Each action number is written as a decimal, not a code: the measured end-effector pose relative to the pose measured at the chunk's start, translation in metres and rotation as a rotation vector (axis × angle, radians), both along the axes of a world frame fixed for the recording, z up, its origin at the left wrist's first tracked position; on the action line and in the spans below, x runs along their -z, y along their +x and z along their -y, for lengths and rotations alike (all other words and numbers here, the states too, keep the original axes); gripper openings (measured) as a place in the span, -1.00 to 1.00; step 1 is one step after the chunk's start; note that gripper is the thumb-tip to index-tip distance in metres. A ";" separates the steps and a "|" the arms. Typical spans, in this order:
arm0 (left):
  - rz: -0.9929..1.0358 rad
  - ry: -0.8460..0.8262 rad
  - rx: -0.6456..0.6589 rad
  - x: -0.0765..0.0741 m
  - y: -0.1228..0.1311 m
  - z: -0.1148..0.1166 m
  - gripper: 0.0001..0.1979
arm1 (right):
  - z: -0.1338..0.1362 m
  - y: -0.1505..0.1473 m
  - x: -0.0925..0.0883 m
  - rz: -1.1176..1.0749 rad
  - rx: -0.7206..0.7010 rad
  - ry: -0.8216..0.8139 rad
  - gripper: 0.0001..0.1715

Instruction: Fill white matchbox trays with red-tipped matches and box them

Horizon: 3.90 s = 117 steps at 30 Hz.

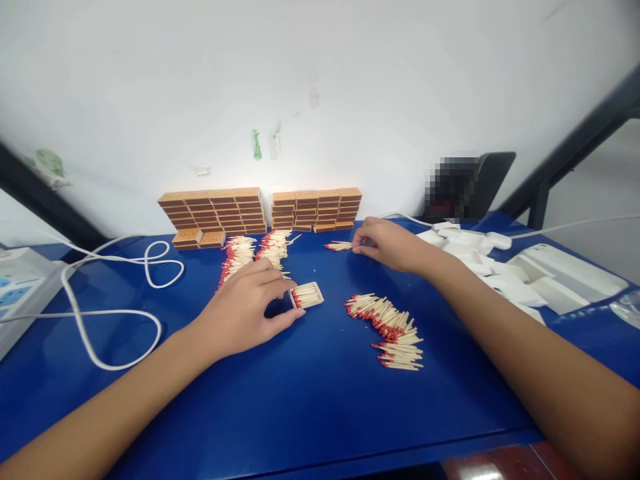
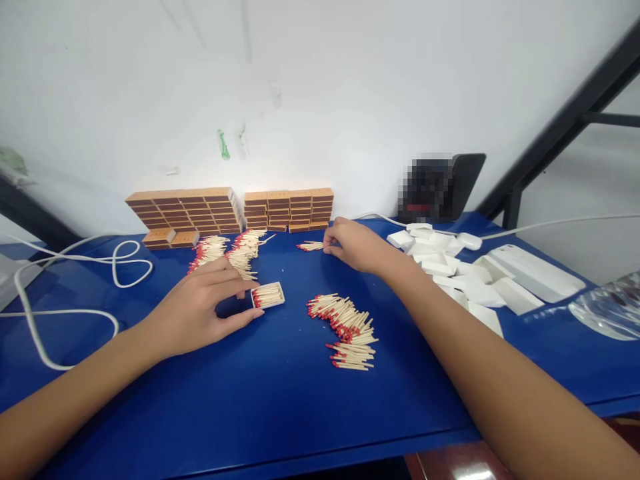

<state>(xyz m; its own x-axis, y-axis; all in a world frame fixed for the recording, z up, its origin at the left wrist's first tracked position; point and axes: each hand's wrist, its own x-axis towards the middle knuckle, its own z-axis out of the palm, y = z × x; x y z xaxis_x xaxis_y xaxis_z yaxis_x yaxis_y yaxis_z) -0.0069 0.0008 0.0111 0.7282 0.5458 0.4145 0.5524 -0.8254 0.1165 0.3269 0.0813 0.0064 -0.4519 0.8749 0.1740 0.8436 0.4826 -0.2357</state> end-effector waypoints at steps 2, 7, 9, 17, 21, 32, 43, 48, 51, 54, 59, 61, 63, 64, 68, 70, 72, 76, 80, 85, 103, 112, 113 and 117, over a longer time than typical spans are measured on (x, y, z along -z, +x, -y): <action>-0.001 0.001 -0.001 0.000 0.000 0.000 -0.73 | 0.000 -0.001 0.000 -0.005 -0.014 -0.014 -0.83; 0.004 -0.005 0.001 0.001 0.000 0.000 -0.72 | -0.003 0.001 0.002 -0.010 0.050 0.029 -0.90; 0.006 -0.006 -0.001 0.001 0.000 0.000 -0.73 | -0.004 0.004 0.002 0.014 0.078 0.025 -0.91; 0.002 -0.010 0.001 0.001 0.000 0.000 -0.74 | -0.001 0.002 0.001 0.019 0.044 -0.025 -0.90; 0.007 -0.011 0.000 0.001 -0.001 0.000 -0.75 | -0.003 0.003 0.003 0.034 0.061 -0.016 -0.89; 0.006 0.003 0.008 0.001 0.000 0.000 -0.75 | 0.010 -0.014 -0.003 -0.009 -0.034 -0.070 -0.89; -0.001 -0.008 0.000 0.001 -0.001 0.000 -0.74 | -0.002 -0.012 0.012 -0.065 0.005 0.055 -0.91; 0.002 -0.007 0.007 0.001 -0.001 -0.001 -0.74 | -0.002 -0.014 0.013 -0.035 0.016 0.016 -0.88; 0.001 -0.004 0.006 0.001 -0.001 0.000 -0.74 | 0.002 -0.014 0.007 -0.030 0.012 -0.007 -0.86; -0.001 -0.007 0.002 0.000 0.000 0.000 -0.74 | 0.006 -0.014 0.002 -0.047 -0.008 -0.022 -0.85; -0.010 -0.010 -0.004 0.000 0.000 0.000 -0.74 | 0.009 -0.015 0.000 -0.045 -0.028 -0.070 -0.81; -0.009 -0.005 -0.002 0.000 0.000 0.000 -0.74 | 0.009 -0.015 0.000 -0.037 -0.039 -0.075 -0.76; -0.006 -0.001 0.001 0.001 0.000 0.000 -0.73 | 0.009 -0.016 -0.001 -0.036 -0.039 -0.073 -0.75; -0.004 -0.002 0.001 0.001 0.000 0.000 -0.73 | 0.009 -0.016 -0.001 -0.037 -0.040 -0.076 -0.77; 0.001 -0.004 -0.001 0.001 0.001 0.001 -0.74 | 0.010 -0.017 -0.002 -0.038 -0.049 -0.110 -0.84; 0.002 -0.004 0.000 0.001 0.001 0.001 -0.74 | 0.011 -0.018 -0.002 -0.042 -0.040 -0.122 -0.82; 0.000 -0.006 0.001 0.001 0.001 0.000 -0.74 | 0.015 -0.022 -0.004 -0.054 -0.039 -0.121 -0.81; -0.006 0.003 -0.007 0.001 0.000 0.000 -0.74 | 0.032 -0.040 -0.012 -0.153 -0.133 -0.110 -0.83; -0.004 0.012 -0.004 0.001 0.000 0.000 -0.74 | 0.058 -0.063 -0.017 -0.205 -0.244 -0.147 -0.82; -0.004 0.007 -0.006 0.001 0.001 0.000 -0.75 | 0.075 -0.079 -0.014 -0.172 -0.297 -0.218 -0.88; -0.014 0.006 -0.005 0.000 0.001 -0.001 -0.76 | 0.073 -0.076 -0.010 -0.180 -0.293 -0.204 -0.90; -0.017 0.011 -0.011 0.002 0.000 -0.001 -0.76 | 0.075 -0.077 -0.016 -0.135 -0.285 -0.276 -0.81; -0.017 0.008 -0.011 0.002 0.000 -0.001 -0.76 | 0.075 -0.077 -0.016 -0.135 -0.287 -0.271 -0.82; -0.016 0.003 -0.011 0.001 0.000 -0.001 -0.76 | 0.075 -0.078 -0.013 -0.156 -0.309 -0.250 -0.84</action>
<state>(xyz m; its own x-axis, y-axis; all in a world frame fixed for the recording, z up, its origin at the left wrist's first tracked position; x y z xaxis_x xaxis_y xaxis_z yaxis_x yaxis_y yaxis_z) -0.0068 0.0014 0.0099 0.7284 0.5528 0.4047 0.5635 -0.8194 0.1050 0.2485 0.0063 0.0190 -0.6847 0.7263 0.0605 0.6132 0.6189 -0.4908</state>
